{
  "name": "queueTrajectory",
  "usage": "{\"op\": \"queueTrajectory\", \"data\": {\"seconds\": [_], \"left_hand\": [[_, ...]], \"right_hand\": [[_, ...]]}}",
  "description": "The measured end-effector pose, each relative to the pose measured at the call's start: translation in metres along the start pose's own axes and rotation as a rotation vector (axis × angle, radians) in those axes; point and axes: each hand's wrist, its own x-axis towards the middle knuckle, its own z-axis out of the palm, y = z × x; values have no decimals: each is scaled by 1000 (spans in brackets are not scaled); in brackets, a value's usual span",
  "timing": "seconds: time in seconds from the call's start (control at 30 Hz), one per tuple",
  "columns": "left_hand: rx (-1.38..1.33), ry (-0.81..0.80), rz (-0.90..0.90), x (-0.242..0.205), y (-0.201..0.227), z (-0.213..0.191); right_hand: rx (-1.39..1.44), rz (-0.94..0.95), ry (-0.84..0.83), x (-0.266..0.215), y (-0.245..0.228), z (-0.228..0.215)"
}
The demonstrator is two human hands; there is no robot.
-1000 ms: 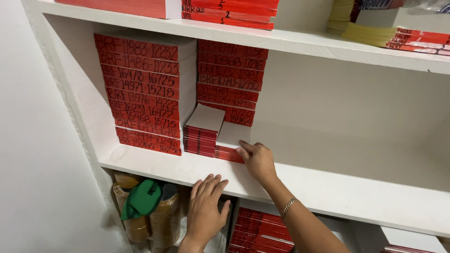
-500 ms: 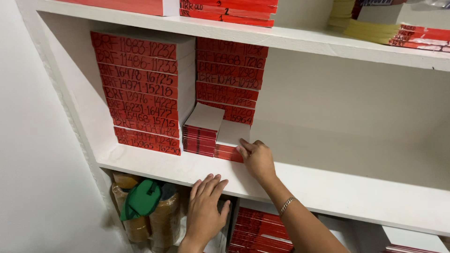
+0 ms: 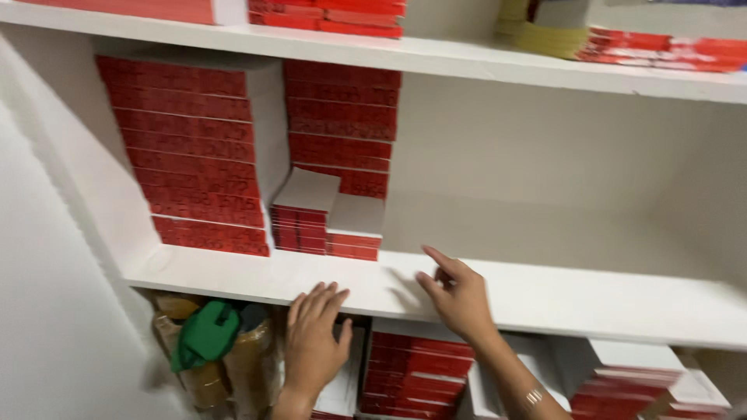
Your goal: The person sits on the floor and organizes stacks of red and white papers on a white shelf. They pick up individual papers, flip through them, and place them back into neat piles on the shelf.
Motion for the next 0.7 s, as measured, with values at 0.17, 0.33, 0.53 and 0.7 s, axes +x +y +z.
{"op": "queueTrajectory", "data": {"seconds": [0.17, 0.33, 0.53, 0.7], "left_hand": [[115, 31, -68, -2, 16, 8], [47, 110, 43, -9, 73, 24], [-248, -53, 214, -19, 150, 67], [-451, -197, 301, -43, 191, 128]], "right_hand": [[27, 181, 104, -71, 62, -65], [3, 491, 176, -140, 124, -100], [54, 733, 162, -200, 182, -114], [6, 769, 112, -234, 212, -115]]}}
